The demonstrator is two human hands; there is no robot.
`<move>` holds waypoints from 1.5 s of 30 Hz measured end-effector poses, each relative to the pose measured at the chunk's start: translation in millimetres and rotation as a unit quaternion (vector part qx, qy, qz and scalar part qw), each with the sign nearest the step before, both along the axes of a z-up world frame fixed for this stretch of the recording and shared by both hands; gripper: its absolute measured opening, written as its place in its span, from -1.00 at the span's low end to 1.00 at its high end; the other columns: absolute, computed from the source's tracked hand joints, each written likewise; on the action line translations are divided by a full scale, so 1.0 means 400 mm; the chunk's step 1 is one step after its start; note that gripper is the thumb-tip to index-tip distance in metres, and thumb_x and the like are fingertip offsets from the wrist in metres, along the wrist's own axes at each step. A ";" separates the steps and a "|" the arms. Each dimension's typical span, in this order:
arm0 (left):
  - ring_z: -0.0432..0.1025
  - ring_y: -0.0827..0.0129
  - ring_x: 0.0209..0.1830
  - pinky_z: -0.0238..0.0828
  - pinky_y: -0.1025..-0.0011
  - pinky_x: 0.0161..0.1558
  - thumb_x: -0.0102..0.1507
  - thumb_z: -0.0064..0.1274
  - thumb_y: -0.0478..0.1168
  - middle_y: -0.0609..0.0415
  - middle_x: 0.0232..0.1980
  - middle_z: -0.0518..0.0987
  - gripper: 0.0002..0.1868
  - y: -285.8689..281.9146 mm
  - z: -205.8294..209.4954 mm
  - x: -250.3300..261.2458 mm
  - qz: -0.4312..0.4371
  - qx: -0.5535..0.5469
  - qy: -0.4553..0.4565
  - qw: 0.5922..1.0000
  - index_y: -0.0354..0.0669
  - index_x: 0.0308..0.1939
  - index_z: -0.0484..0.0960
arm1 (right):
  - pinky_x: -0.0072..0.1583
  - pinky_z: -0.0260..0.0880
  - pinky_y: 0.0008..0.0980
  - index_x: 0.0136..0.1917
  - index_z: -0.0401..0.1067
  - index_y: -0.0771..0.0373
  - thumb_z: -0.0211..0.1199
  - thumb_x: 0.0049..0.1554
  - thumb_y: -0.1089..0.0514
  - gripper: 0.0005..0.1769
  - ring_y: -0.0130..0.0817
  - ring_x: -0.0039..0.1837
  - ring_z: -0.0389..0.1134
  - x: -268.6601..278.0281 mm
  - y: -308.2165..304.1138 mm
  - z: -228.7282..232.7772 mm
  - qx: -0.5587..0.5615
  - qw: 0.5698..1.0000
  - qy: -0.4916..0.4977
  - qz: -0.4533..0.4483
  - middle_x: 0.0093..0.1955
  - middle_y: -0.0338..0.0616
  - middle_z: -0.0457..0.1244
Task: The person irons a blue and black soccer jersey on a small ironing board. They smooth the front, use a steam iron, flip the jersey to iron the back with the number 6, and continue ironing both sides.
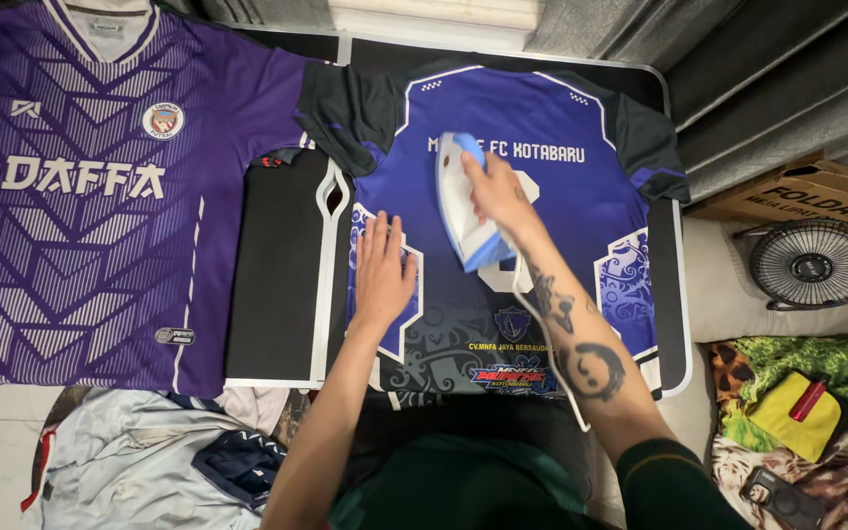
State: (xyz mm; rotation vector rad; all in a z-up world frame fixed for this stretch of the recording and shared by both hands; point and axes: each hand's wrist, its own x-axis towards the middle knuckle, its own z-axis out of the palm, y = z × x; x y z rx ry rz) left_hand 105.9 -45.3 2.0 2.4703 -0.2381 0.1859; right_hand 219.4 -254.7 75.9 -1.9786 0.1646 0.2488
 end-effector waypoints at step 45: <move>-0.08 -0.09 0.66 -0.29 0.07 0.58 0.47 -0.25 0.02 -0.25 0.60 0.16 -0.28 0.089 0.007 -0.228 0.055 -0.099 0.035 0.993 -0.36 0.58 0.02 | -0.42 0.37 -0.33 0.09 0.32 0.43 0.02 0.28 -0.21 -0.42 -0.36 -0.46 0.35 -0.154 0.205 0.018 0.008 0.999 -0.004 0.052 -0.39 -0.11 0.28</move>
